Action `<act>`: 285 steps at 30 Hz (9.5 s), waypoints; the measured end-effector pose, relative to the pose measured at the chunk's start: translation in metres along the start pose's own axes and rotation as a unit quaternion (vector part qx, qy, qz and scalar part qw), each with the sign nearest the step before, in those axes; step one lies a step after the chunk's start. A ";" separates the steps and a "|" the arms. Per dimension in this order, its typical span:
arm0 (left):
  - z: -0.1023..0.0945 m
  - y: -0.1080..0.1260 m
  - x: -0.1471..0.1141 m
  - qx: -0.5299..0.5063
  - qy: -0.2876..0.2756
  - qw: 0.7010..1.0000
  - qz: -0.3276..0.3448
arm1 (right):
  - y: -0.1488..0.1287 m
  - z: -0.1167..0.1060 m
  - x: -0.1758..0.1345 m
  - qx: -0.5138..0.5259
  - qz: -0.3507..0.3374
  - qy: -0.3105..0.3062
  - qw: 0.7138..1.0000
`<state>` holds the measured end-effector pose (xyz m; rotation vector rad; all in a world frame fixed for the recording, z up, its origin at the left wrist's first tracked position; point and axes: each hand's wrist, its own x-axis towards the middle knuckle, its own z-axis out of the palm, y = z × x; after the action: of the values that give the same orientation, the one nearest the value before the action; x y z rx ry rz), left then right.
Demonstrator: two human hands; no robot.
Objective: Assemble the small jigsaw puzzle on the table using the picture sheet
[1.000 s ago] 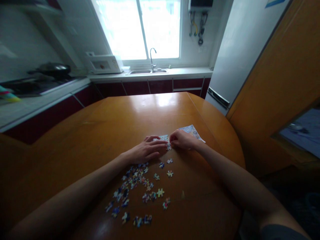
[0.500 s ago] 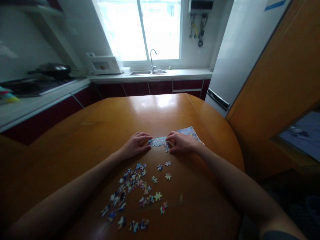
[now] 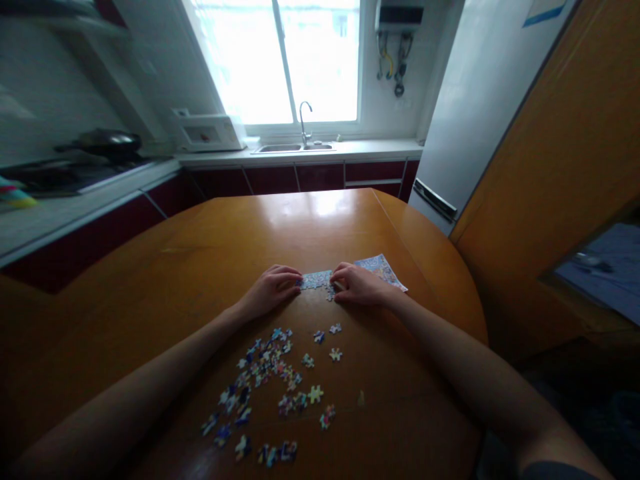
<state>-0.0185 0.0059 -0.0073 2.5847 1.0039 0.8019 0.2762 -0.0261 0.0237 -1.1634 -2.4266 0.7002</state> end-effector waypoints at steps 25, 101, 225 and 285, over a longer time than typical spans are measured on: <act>-0.004 0.011 0.001 0.025 0.004 1.000 0.002 | -0.034 -0.001 -0.008 -0.158 0.154 0.027 0.975; 0.003 0.022 0.002 -0.014 -0.006 0.995 0.097 | -0.030 0.017 -0.005 -0.206 0.211 -0.016 0.955; 0.009 0.080 -0.005 0.081 -0.154 0.975 0.136 | -0.011 0.002 -0.001 0.004 0.119 -0.027 0.993; 0.014 0.047 0.002 -0.030 0.081 0.996 -0.019 | -0.031 0.004 -0.006 -0.210 0.184 -0.015 0.960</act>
<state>0.0163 -0.0278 0.0013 2.4741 1.0523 1.0284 0.2583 -0.0489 0.0376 -1.8126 -2.4813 0.2993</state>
